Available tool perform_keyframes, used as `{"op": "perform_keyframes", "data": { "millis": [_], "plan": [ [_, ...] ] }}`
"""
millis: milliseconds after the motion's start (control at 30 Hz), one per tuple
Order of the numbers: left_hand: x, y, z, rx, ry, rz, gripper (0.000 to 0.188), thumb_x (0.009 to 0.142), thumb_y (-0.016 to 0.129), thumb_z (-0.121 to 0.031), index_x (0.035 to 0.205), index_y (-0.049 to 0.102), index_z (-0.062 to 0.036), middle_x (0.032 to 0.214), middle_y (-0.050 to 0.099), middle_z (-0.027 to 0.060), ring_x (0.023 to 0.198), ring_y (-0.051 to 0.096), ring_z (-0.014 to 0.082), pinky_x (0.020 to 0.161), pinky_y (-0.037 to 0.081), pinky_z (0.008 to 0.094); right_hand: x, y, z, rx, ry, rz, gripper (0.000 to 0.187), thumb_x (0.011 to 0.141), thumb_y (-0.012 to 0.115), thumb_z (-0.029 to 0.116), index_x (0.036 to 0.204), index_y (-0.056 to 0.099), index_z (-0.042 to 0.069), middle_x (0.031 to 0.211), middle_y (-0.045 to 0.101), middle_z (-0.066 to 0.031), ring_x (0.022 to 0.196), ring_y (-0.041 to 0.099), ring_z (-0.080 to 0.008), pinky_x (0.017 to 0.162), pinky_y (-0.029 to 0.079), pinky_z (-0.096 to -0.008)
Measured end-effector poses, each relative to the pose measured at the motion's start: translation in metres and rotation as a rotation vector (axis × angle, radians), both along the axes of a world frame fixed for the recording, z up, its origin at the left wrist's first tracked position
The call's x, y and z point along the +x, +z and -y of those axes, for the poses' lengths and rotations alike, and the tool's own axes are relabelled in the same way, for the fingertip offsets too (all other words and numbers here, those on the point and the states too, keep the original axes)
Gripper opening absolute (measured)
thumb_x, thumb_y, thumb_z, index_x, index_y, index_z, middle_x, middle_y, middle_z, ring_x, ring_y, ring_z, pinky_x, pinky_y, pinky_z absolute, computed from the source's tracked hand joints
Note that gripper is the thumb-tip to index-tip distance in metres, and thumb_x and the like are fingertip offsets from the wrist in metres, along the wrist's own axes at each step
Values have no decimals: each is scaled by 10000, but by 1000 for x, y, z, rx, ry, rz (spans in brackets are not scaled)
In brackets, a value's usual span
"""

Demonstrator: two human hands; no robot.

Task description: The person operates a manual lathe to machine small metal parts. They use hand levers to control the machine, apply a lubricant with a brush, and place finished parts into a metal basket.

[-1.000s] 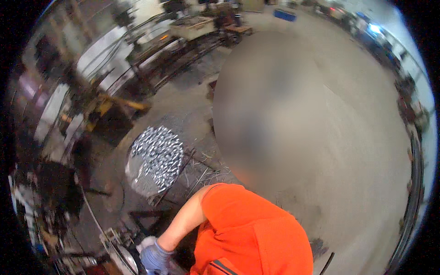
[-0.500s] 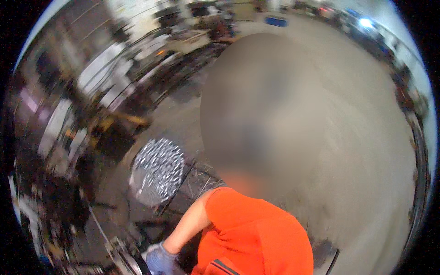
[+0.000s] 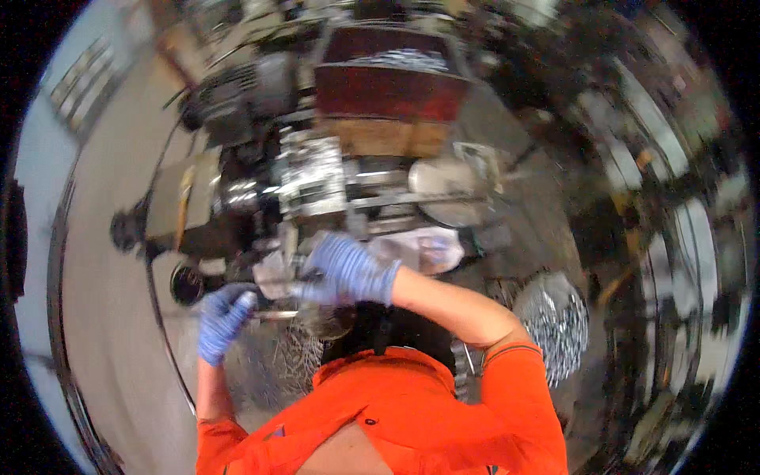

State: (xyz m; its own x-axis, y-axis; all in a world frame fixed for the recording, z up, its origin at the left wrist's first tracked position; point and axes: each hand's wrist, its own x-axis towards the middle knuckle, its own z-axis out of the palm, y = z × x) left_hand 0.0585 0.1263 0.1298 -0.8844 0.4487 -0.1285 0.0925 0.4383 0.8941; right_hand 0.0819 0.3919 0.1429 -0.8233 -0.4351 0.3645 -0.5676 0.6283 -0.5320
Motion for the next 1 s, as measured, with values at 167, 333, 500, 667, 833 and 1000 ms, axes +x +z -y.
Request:
{"op": "perform_keyframes", "data": {
  "millis": [167, 333, 500, 667, 833, 1000],
  "plan": [
    [37, -13, 166, -987, 472, -659, 230, 828, 611, -263, 959, 636, -75, 802, 648, 131, 734, 609, 302, 665, 475, 384, -87, -8, 30, 196, 42, -135, 425, 788, 569, 488, 851, 711, 92, 942, 645, -180, 868, 603, -338, 771, 484, -426],
    [95, -76, 273, -1009, 717, -472, 272, 859, 562, -331, 933, 657, -87, 740, 634, 123, 637, 585, 269, 603, 455, 390, -145, 0, 53, 637, 6, 78, 519, 765, 553, 539, 817, 698, 43, 796, 650, -185, 750, 618, -343, 741, 489, -414],
    [115, -129, 250, 145, 1003, 28, 417, 904, 504, -422, 904, 653, -33, 634, 621, 85, 531, 568, 177, 519, 434, 307, -168, -17, 53, 700, -31, 190, 522, 744, 589, 525, 798, 681, 14, 771, 650, -183, 730, 633, -347, 712, 501, -408],
    [119, -125, 236, 80, 1057, -19, 407, 908, 517, -405, 856, 635, -19, 562, 535, 16, 476, 467, 98, 462, 367, 258, -172, -15, 63, 592, 35, 177, 482, 716, 629, 489, 818, 672, 20, 772, 646, -199, 736, 630, -348, 711, 499, -420],
    [120, -97, 204, -838, 867, -242, 405, 848, 578, -407, 1017, 605, -40, 639, 592, 105, 598, 589, 251, 576, 453, 383, -176, -22, 64, 494, 13, 134, 452, 708, 651, 485, 791, 679, 41, 704, 626, -191, 671, 607, -341, 677, 487, -400],
    [134, -95, 206, -1086, 814, -240, 482, 817, 583, -438, 1131, 558, -73, 756, 643, 165, 709, 624, 345, 663, 473, 452, -176, -17, 64, 555, 0, 199, 467, 706, 667, 488, 813, 680, 33, 733, 637, -194, 690, 623, -330, 685, 492, -384]
  ]
}}
